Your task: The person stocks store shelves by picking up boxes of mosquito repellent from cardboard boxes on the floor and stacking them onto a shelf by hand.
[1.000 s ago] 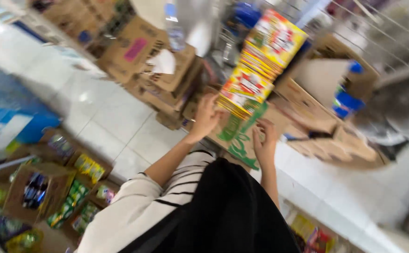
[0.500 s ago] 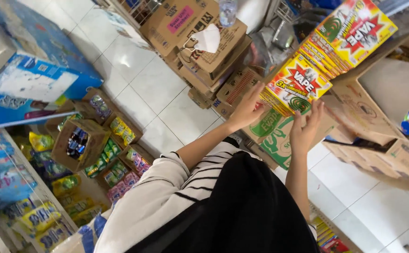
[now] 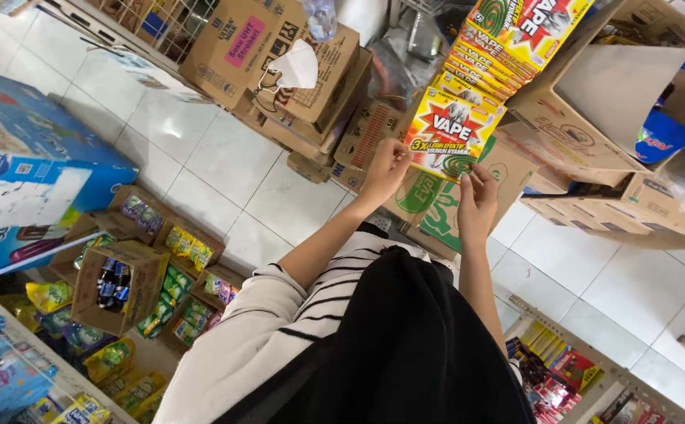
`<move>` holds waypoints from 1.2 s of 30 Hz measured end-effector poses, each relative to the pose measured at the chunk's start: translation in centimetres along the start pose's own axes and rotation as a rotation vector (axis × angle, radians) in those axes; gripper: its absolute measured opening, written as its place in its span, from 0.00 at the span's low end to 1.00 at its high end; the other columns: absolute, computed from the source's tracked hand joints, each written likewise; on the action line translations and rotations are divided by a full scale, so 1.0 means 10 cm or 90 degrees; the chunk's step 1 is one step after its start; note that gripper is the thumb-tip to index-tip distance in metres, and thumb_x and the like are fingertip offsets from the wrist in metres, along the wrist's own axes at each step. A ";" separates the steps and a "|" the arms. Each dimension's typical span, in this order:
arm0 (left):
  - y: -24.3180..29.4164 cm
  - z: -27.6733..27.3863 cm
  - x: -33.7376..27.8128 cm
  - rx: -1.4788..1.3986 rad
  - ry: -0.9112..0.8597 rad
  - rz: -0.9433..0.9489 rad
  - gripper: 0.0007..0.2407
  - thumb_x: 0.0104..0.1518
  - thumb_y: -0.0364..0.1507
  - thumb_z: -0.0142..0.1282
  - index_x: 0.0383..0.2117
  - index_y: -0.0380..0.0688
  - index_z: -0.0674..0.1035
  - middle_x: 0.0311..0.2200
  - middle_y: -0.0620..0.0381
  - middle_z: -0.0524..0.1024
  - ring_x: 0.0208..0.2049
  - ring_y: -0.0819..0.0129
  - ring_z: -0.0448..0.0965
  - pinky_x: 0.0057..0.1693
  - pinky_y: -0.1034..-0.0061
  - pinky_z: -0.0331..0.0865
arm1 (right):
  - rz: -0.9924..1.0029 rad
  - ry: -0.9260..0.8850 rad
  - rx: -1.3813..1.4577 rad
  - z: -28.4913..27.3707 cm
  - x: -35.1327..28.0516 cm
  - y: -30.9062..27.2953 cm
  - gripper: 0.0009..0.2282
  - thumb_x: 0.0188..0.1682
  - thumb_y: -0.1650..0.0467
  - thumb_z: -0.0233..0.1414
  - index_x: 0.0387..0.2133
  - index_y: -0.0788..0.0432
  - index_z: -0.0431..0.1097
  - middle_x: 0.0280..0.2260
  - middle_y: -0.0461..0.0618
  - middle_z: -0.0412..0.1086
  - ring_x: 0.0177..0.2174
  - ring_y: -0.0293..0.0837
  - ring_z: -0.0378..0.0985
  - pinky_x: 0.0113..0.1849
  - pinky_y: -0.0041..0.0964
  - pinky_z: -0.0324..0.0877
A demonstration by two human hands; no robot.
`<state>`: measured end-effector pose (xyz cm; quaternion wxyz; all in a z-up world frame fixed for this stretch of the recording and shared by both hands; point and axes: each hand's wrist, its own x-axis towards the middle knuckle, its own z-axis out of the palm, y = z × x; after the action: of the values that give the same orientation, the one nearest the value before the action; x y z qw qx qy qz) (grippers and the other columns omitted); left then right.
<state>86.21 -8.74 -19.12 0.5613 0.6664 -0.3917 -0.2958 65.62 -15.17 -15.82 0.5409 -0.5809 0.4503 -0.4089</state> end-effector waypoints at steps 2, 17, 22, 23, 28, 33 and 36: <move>-0.15 0.02 -0.02 -0.101 -0.025 0.008 0.13 0.69 0.30 0.57 0.49 0.38 0.67 0.45 0.50 0.70 0.46 0.65 0.77 0.49 0.74 0.76 | 0.024 0.035 0.067 -0.02 -0.02 0.06 0.15 0.60 0.71 0.53 0.56 0.66 0.63 0.49 0.55 0.69 0.46 0.40 0.76 0.47 0.35 0.75; 0.57 -0.44 -0.06 -0.587 -0.326 -0.368 0.35 0.61 0.27 0.53 0.71 0.62 0.45 0.62 0.49 0.65 0.57 0.59 0.75 0.53 0.56 0.80 | 0.095 -0.097 0.149 -0.10 -0.25 -0.41 0.17 0.58 0.73 0.51 0.60 0.61 0.60 0.45 0.50 0.73 0.45 0.39 0.75 0.46 0.35 0.73; 0.50 -0.31 -0.09 -0.374 -0.358 -0.336 0.37 0.61 0.28 0.54 0.73 0.54 0.44 0.67 0.47 0.59 0.65 0.56 0.63 0.59 0.55 0.66 | -0.146 0.048 -0.238 0.02 -0.36 -0.77 0.21 0.55 0.76 0.53 0.62 0.63 0.58 0.60 0.64 0.62 0.59 0.53 0.66 0.57 0.49 0.65; 0.46 -0.22 -0.12 -0.345 -0.380 -0.275 0.37 0.63 0.28 0.56 0.74 0.50 0.43 0.71 0.48 0.55 0.70 0.56 0.57 0.67 0.59 0.59 | -0.181 0.065 -0.287 0.03 -0.43 -0.87 0.23 0.54 0.75 0.54 0.62 0.63 0.58 0.63 0.66 0.58 0.62 0.56 0.63 0.60 0.51 0.61; 0.54 0.10 -0.19 -0.269 -0.523 -0.149 0.36 0.64 0.31 0.54 0.75 0.42 0.44 0.75 0.49 0.45 0.75 0.61 0.45 0.74 0.68 0.47 | -0.252 -0.039 -0.456 0.14 -0.44 -1.07 0.26 0.51 0.70 0.55 0.64 0.59 0.59 0.68 0.62 0.54 0.69 0.61 0.50 0.67 0.60 0.41; 0.63 0.34 -0.12 -0.251 -0.583 -0.117 0.39 0.63 0.29 0.56 0.74 0.40 0.41 0.73 0.47 0.50 0.73 0.64 0.50 0.73 0.71 0.49 | -0.196 0.038 -0.525 -0.22 -0.42 -0.90 0.30 0.49 0.67 0.53 0.67 0.58 0.56 0.69 0.64 0.50 0.68 0.64 0.45 0.66 0.63 0.35; 0.48 0.48 -0.22 -0.310 -0.624 -0.251 0.36 0.62 0.29 0.57 0.73 0.37 0.47 0.67 0.44 0.61 0.68 0.60 0.61 0.69 0.69 0.59 | -0.048 0.156 -0.387 -0.53 -0.53 -0.79 0.28 0.56 0.70 0.47 0.71 0.59 0.53 0.72 0.66 0.46 0.72 0.64 0.43 0.69 0.60 0.39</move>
<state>80.12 -9.62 -15.51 0.3856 0.3636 -0.3951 -0.7503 59.81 -11.36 -7.50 0.2695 -0.6785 0.5914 -0.3424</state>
